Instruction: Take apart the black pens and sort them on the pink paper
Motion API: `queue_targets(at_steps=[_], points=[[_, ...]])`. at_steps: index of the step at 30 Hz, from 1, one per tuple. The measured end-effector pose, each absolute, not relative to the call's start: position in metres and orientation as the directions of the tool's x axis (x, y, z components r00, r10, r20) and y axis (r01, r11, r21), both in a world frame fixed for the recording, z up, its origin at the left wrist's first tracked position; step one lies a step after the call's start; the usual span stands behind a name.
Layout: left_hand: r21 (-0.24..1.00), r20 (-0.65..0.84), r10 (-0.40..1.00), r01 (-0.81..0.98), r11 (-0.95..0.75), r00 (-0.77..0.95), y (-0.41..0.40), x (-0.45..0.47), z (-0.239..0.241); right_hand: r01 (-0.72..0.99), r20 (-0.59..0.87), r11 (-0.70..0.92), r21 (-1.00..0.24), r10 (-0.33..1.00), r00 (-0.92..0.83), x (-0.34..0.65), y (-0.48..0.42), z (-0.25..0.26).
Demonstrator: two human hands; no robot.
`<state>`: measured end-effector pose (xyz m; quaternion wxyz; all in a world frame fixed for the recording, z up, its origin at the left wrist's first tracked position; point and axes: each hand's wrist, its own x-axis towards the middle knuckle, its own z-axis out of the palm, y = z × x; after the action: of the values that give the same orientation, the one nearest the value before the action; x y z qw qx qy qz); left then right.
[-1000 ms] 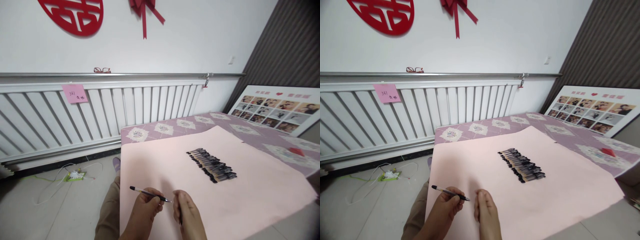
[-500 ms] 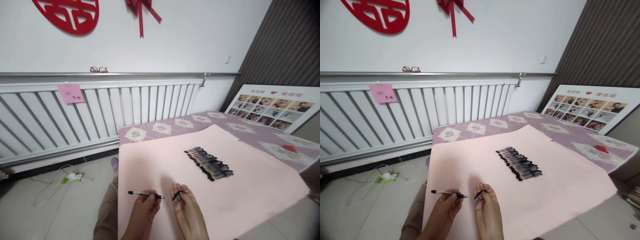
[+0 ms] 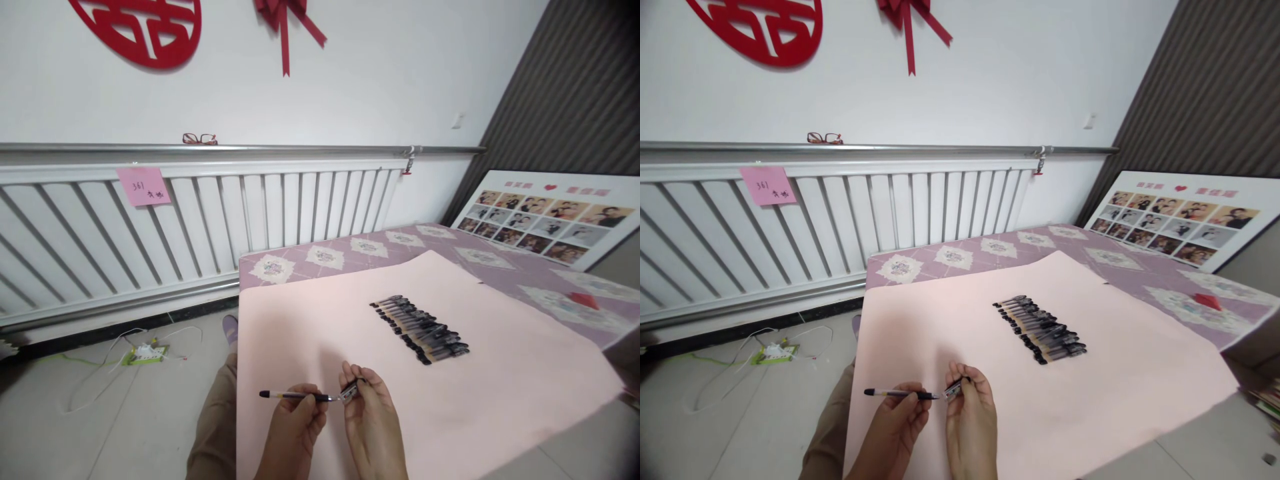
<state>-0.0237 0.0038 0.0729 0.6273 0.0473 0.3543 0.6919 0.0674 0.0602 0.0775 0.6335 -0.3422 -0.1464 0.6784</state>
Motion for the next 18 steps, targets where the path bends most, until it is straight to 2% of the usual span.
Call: queue_targets(at_steps=[10,18], points=[[0.548,-0.367,0.900,-0.836,0.004,-0.236,0.003,-0.026,0.072,-0.749,-0.282,-0.179,-0.638,0.959,0.011,0.068,0.056,0.072],[0.586,-0.350,0.897,-0.810,-0.015,-0.270,0.005,-0.022,0.071,-0.693,-0.257,-0.183,-0.697,0.966,0.004,0.060,0.046,0.069]])
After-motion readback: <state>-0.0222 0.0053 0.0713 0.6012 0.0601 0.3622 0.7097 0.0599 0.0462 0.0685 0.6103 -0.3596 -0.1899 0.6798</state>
